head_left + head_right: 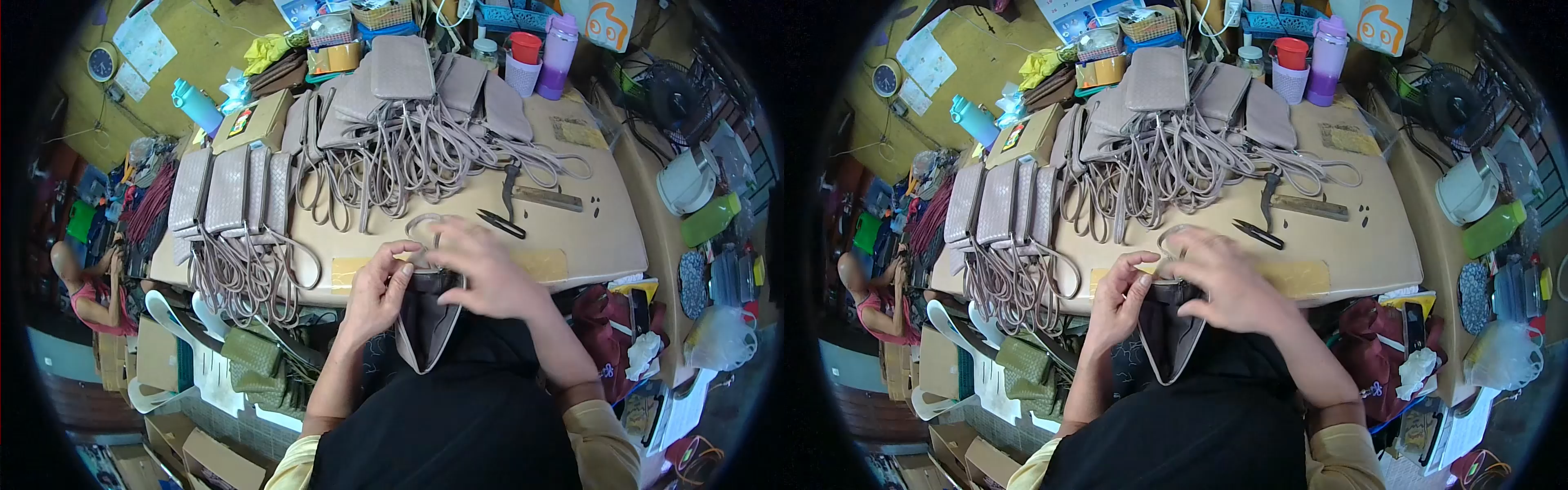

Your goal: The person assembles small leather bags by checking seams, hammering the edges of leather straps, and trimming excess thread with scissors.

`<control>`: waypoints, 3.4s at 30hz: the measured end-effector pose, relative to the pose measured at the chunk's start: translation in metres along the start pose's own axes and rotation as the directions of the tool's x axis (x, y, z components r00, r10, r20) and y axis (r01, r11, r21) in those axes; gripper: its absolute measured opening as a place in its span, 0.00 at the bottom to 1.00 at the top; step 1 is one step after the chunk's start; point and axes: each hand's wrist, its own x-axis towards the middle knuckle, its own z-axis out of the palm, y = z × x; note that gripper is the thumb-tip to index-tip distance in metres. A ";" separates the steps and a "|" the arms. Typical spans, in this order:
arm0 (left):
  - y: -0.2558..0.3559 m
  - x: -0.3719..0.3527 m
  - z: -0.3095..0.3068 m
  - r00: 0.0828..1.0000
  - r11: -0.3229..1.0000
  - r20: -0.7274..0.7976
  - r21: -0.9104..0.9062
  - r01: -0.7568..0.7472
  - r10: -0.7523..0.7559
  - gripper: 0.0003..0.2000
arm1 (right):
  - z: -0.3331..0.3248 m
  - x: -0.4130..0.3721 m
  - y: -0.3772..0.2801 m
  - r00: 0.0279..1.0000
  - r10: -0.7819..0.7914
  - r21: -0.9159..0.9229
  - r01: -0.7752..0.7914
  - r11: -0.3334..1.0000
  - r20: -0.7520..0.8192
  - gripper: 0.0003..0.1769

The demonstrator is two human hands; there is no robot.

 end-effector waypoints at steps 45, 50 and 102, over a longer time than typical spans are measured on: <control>0.033 0.002 0.031 0.914 0.922 -0.217 0.264 -0.282 0.342 0.17 | 0.030 0.005 -0.009 0.774 0.441 0.809 0.152 0.568 -0.455 0.09; 0.022 0.000 0.040 0.911 0.928 -0.178 0.083 -0.363 0.372 0.20 | 0.016 0.011 -0.025 0.815 0.293 0.603 0.085 0.793 -0.500 0.14; -0.095 0.059 0.023 0.975 0.641 0.068 -0.744 0.191 -0.211 0.08 | 0.080 0.033 0.055 0.881 0.441 0.402 -0.347 0.847 -0.169 0.13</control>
